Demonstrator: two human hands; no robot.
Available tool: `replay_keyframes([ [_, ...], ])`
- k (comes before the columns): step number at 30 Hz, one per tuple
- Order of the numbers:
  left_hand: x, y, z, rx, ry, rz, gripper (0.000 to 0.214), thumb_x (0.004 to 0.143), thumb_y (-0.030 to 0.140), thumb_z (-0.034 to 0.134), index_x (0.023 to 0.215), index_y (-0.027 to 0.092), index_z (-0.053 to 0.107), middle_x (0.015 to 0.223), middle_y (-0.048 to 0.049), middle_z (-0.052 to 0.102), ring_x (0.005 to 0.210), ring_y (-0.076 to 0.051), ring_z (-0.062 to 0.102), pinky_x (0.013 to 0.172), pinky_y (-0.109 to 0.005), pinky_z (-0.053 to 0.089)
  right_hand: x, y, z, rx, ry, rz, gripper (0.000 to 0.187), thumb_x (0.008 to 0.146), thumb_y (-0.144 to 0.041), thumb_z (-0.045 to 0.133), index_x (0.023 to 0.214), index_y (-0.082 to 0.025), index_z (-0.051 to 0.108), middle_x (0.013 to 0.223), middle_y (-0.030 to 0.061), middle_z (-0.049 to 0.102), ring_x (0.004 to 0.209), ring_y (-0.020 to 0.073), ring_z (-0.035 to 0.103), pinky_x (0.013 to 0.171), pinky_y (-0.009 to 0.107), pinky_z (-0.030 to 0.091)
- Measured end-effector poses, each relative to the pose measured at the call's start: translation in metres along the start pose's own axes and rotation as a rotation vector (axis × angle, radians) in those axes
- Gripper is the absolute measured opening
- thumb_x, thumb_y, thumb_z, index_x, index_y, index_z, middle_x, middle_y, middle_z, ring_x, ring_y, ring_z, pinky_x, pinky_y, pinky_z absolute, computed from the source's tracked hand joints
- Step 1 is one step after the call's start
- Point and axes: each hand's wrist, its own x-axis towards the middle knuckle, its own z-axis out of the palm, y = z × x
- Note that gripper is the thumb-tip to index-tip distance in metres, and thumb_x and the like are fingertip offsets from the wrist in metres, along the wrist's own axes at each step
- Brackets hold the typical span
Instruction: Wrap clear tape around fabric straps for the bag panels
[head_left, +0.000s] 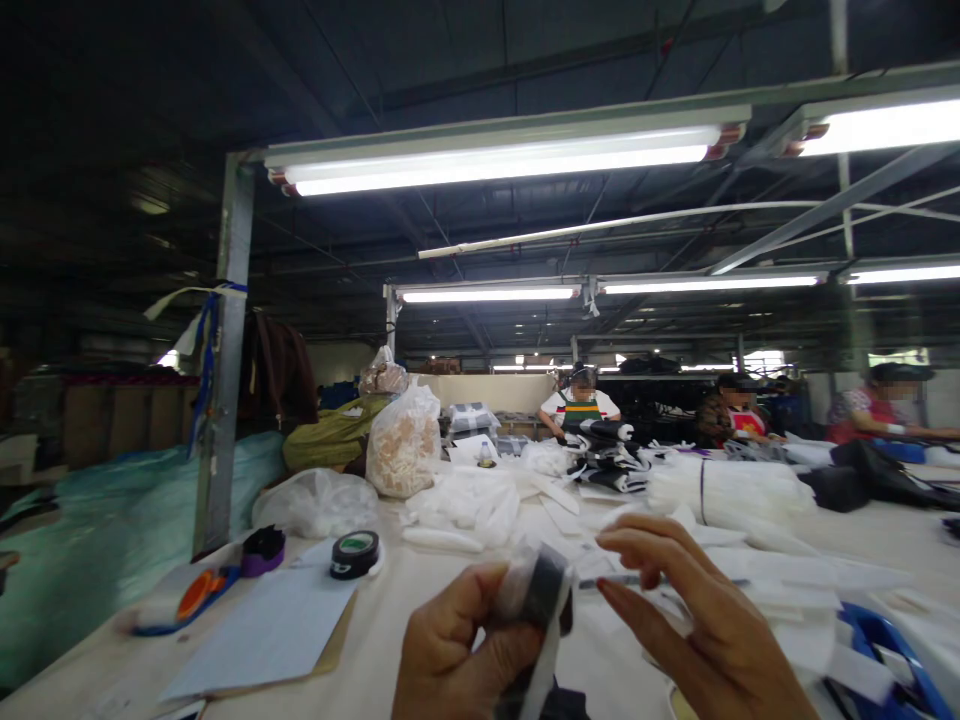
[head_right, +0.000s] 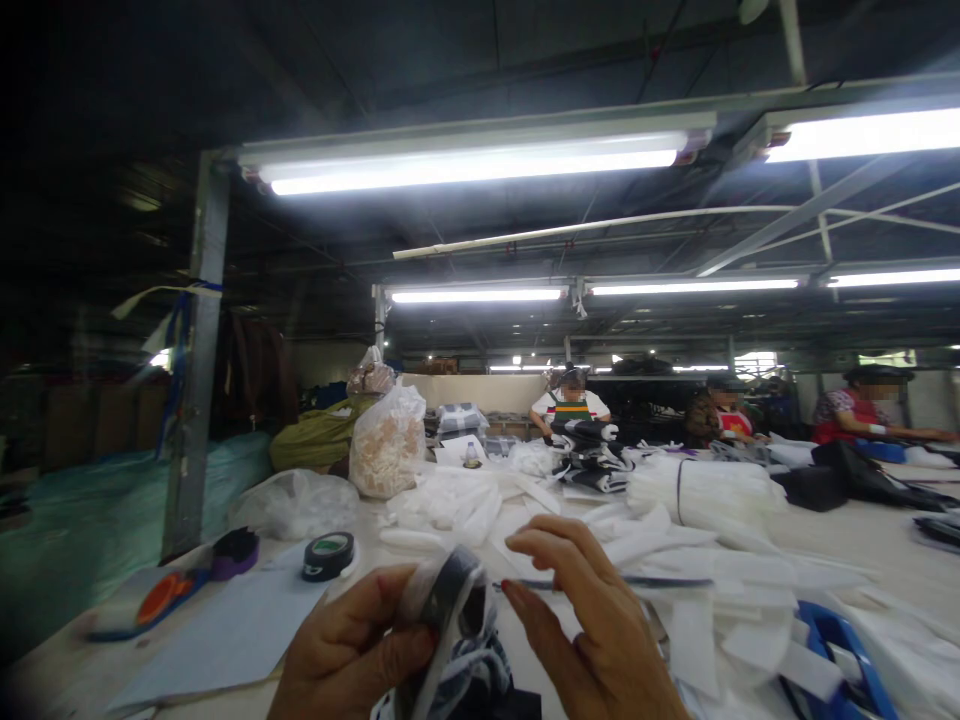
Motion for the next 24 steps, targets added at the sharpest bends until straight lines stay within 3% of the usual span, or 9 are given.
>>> replay_keyframes([
  [2, 0.002, 0.010, -0.004, -0.105, -0.098, -0.065, 0.037, 0.055, 0.027, 0.076, 0.087, 0.016, 0.061, 0.073, -0.0019, 0.066, 0.071, -0.018, 0.060, 0.065, -0.025, 0.042, 0.005, -0.008, -0.009, -0.192, -0.151, -0.234, 0.044, 0.078, -0.014, 0.055, 0.120, -0.027, 0.048, 0.117, 0.0056, 0.056, 0.108, 0.0213, 0.050, 0.088, 0.030, 0.044],
  [4, 0.004, 0.017, -0.004, -0.130, -0.187, -0.098, 0.038, 0.055, 0.021, 0.075, 0.088, 0.015, 0.057, 0.072, -0.0023, 0.065, 0.067, -0.016, 0.059, 0.062, -0.024, 0.041, 0.009, -0.016, -0.009, -0.345, -0.317, -0.366, 0.054, 0.076, -0.007, 0.049, 0.127, -0.023, 0.041, 0.118, 0.0075, 0.056, 0.110, 0.0231, 0.049, 0.093, 0.037, 0.041],
  [7, 0.007, 0.021, -0.001, -0.091, -0.281, -0.146, 0.037, 0.056, 0.020, 0.074, 0.088, 0.014, 0.055, 0.067, -0.0006, 0.062, 0.064, -0.014, 0.057, 0.061, -0.022, 0.039, 0.005, -0.017, 0.008, -0.565, -0.419, -0.423, 0.055, 0.070, 0.001, 0.043, 0.122, -0.018, 0.042, 0.099, 0.0069, 0.062, 0.090, 0.0232, 0.056, 0.080, 0.039, 0.046],
  [9, 0.010, 0.019, 0.003, -0.060, -0.270, -0.171, 0.038, 0.055, 0.023, 0.075, 0.086, 0.013, 0.054, 0.066, 0.0009, 0.059, 0.064, -0.012, 0.056, 0.060, -0.021, 0.038, -0.003, -0.008, 0.021, -0.649, -0.351, -0.405, 0.045, 0.068, 0.002, 0.040, 0.109, -0.016, 0.045, 0.082, 0.0052, 0.061, 0.074, 0.0217, 0.056, 0.064, 0.034, 0.047],
  [14, 0.008, 0.001, 0.013, 0.216, -0.053, 0.078, 0.035, 0.074, 0.040, 0.062, 0.099, 0.016, 0.057, 0.077, -0.0008, 0.059, 0.067, -0.013, 0.052, 0.064, -0.023, 0.039, -0.023, 0.023, 0.037, -0.689, -0.037, -0.233, 0.033, 0.072, 0.001, 0.029, 0.098, -0.018, 0.038, 0.066, 0.0011, 0.058, 0.055, 0.0163, 0.058, 0.048, 0.024, 0.039],
  [16, 0.005, -0.010, 0.014, 0.323, -0.023, 0.192, 0.038, 0.076, 0.042, 0.059, 0.106, 0.018, 0.059, 0.090, -0.0048, 0.062, 0.080, -0.018, 0.056, 0.076, -0.027, 0.041, -0.028, 0.029, 0.039, -0.667, -0.029, -0.122, 0.031, 0.074, -0.001, 0.028, 0.100, -0.018, 0.037, 0.065, 0.0002, 0.059, 0.053, 0.0155, 0.059, 0.047, 0.023, 0.038],
  [19, 0.003, -0.028, 0.011, 0.330, -0.065, 0.307, 0.063, 0.058, 0.037, 0.076, 0.115, 0.019, 0.058, 0.114, -0.0086, 0.058, 0.104, -0.027, 0.052, 0.091, -0.030, 0.038, -0.031, 0.028, 0.042, -0.563, -0.032, 0.075, 0.025, 0.078, -0.006, 0.026, 0.096, -0.018, 0.040, 0.059, -0.0014, 0.059, 0.049, 0.0155, 0.058, 0.046, 0.023, 0.037],
  [21, 0.004, -0.038, 0.007, 0.319, -0.095, 0.292, 0.072, 0.053, 0.034, 0.080, 0.119, 0.020, 0.055, 0.116, -0.0084, 0.058, 0.107, -0.029, 0.051, 0.094, -0.031, 0.038, -0.032, 0.023, 0.045, -0.482, -0.035, 0.219, 0.023, 0.082, -0.009, 0.024, 0.092, -0.019, 0.042, 0.058, -0.0007, 0.059, 0.051, 0.0160, 0.058, 0.047, 0.024, 0.036],
  [24, 0.007, -0.048, 0.002, 0.307, -0.095, 0.222, 0.069, 0.059, 0.032, 0.075, 0.123, 0.022, 0.052, 0.111, -0.0054, 0.061, 0.103, -0.026, 0.053, 0.092, -0.031, 0.040, -0.032, 0.015, 0.049, -0.390, -0.080, 0.361, 0.025, 0.084, -0.012, 0.022, 0.093, -0.019, 0.045, 0.063, 0.0011, 0.061, 0.055, 0.0168, 0.059, 0.052, 0.025, 0.038],
])
